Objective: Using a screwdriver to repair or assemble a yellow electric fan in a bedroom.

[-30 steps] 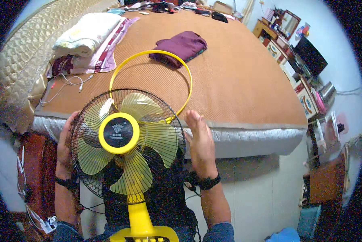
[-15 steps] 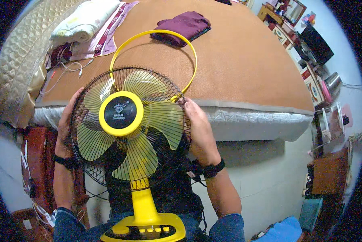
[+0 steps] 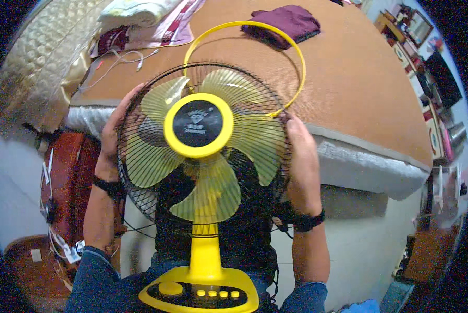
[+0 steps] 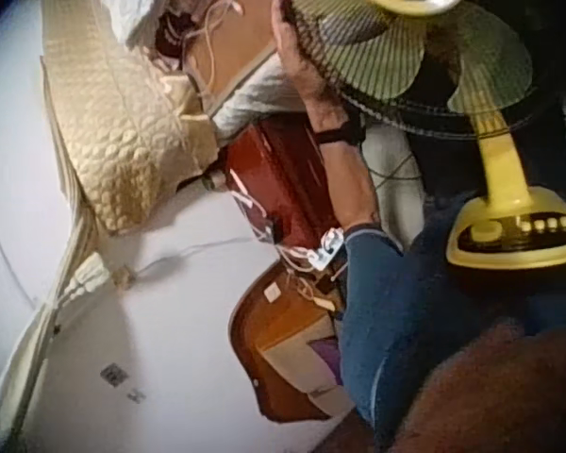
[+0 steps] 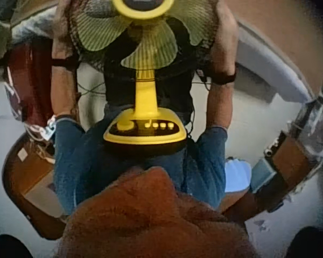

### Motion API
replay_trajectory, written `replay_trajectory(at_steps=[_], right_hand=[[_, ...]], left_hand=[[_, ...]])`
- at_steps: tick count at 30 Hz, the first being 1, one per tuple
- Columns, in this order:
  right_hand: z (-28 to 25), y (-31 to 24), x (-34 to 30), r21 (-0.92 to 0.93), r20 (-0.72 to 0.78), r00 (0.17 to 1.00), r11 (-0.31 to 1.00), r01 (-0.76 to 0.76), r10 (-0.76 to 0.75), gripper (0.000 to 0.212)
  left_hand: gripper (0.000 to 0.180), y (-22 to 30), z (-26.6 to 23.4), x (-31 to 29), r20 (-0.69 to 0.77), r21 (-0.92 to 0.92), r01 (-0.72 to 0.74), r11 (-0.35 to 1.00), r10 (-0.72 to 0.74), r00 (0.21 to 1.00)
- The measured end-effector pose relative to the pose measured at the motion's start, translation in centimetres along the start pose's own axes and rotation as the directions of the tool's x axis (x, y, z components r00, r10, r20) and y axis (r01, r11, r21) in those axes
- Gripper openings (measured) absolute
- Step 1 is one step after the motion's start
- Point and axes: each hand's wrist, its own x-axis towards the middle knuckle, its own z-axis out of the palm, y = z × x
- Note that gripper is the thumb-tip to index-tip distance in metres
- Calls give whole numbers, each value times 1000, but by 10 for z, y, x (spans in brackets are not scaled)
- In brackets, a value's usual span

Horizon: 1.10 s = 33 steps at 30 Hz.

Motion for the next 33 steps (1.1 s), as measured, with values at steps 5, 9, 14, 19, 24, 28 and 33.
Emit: replay_trajectory(at_steps=[5, 9, 14, 19, 24, 28, 33], right_hand=[[1, 5, 5, 21, 23, 1000, 1000, -16, 15, 43], [-6, 6, 4, -167, -61, 995, 983, 71, -82, 45], [-17, -24, -2, -160, -222, 945, 965, 209, -241, 55], [9, -52, -3, -217, -67, 950, 934, 284, -305, 60], [-31, -26, 36, -596, 23, 990, 794, 124, -137, 64], [-35, -12, 23, -626, 109, 991, 780, 9, 76, 65], [-45, -21, 17, -486, 201, 973, 874, -2, 114, 63]], left_hand=[[54, 3, -5, -3, -29, -73, 40, 997, -42, 999], [54, 6, -7, -4, -12, -106, 47, 993, -49, 999], [56, 4, -5, -5, 13, 27, 53, 998, -54, 998], [64, 9, -8, -4, 43, 122, 31, 992, -37, 998], [66, 0, -9, 2, 41, 176, 49, 983, -57, 998], [67, 3, -10, 0, -10, 239, 20, 971, -18, 1000], [74, 13, -3, -1, 181, 353, -128, 927, 67, 981]])
